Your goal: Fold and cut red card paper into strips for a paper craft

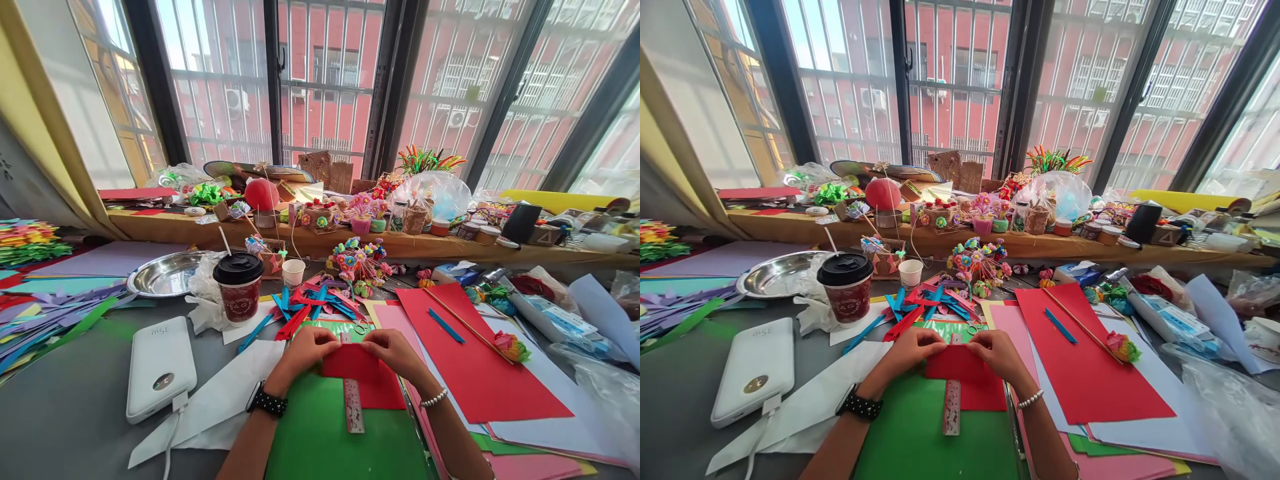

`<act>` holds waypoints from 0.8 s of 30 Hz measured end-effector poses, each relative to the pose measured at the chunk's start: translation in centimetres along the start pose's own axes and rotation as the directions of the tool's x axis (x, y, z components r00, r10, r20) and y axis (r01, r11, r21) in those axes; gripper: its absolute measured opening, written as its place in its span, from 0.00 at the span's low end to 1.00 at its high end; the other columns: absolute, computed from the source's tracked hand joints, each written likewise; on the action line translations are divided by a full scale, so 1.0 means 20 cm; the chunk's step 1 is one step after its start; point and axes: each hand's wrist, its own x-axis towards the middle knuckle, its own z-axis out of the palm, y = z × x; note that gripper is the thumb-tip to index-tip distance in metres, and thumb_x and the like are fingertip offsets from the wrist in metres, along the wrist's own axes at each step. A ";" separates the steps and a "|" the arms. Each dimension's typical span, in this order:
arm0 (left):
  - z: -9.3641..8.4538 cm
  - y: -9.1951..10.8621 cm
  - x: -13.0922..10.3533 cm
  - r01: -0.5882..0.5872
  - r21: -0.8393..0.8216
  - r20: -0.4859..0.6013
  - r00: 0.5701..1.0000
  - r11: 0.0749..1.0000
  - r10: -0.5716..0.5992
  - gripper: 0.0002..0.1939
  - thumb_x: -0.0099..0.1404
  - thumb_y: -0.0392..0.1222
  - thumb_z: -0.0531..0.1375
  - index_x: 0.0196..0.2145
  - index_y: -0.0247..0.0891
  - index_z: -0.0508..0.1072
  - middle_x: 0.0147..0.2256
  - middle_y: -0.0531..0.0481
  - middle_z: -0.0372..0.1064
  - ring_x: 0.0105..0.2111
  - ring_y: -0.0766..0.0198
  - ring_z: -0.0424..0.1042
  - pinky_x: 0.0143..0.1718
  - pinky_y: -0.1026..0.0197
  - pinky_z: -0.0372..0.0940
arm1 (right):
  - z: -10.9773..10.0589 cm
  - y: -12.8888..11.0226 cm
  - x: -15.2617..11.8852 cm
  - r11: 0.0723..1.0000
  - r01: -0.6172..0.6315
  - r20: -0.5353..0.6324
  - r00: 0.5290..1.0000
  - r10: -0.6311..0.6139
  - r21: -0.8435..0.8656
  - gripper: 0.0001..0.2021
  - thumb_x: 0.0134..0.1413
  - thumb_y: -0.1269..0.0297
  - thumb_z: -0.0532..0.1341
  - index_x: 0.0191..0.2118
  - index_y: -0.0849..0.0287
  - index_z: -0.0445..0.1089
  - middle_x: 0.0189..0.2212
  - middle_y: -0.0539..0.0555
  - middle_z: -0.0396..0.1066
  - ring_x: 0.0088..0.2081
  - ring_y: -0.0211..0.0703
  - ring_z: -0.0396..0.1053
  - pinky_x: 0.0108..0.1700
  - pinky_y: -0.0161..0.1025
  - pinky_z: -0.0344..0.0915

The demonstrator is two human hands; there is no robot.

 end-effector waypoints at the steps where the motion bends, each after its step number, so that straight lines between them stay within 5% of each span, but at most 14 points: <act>1: 0.01 0.01 0.00 -0.012 0.022 0.019 1.000 1.000 0.012 0.12 0.51 0.43 0.55 0.26 0.33 0.73 0.26 0.49 0.70 0.28 0.65 0.65 0.28 0.67 0.58 | 0.01 0.00 0.00 1.000 0.013 0.009 1.000 -0.013 -0.003 0.13 0.47 0.58 0.54 0.25 0.63 0.69 0.21 0.51 0.67 0.25 0.38 0.62 0.25 0.32 0.56; 14: 0.00 -0.01 0.00 -0.016 0.055 -0.001 1.000 0.998 0.016 0.15 0.52 0.47 0.54 0.27 0.34 0.75 0.28 0.48 0.72 0.29 0.63 0.67 0.27 0.67 0.57 | -0.03 -0.01 -0.01 0.981 -0.063 0.046 0.997 0.055 0.186 0.14 0.43 0.55 0.56 0.26 0.63 0.69 0.20 0.51 0.68 0.24 0.38 0.66 0.28 0.33 0.62; 24: 0.01 0.01 -0.01 -0.009 0.016 0.005 1.000 1.000 0.008 0.15 0.52 0.47 0.54 0.27 0.33 0.75 0.28 0.48 0.72 0.29 0.63 0.67 0.28 0.67 0.58 | -0.02 -0.03 0.00 0.986 0.013 -0.077 0.997 0.000 0.167 0.14 0.46 0.55 0.55 0.27 0.63 0.69 0.23 0.53 0.69 0.28 0.40 0.66 0.30 0.34 0.62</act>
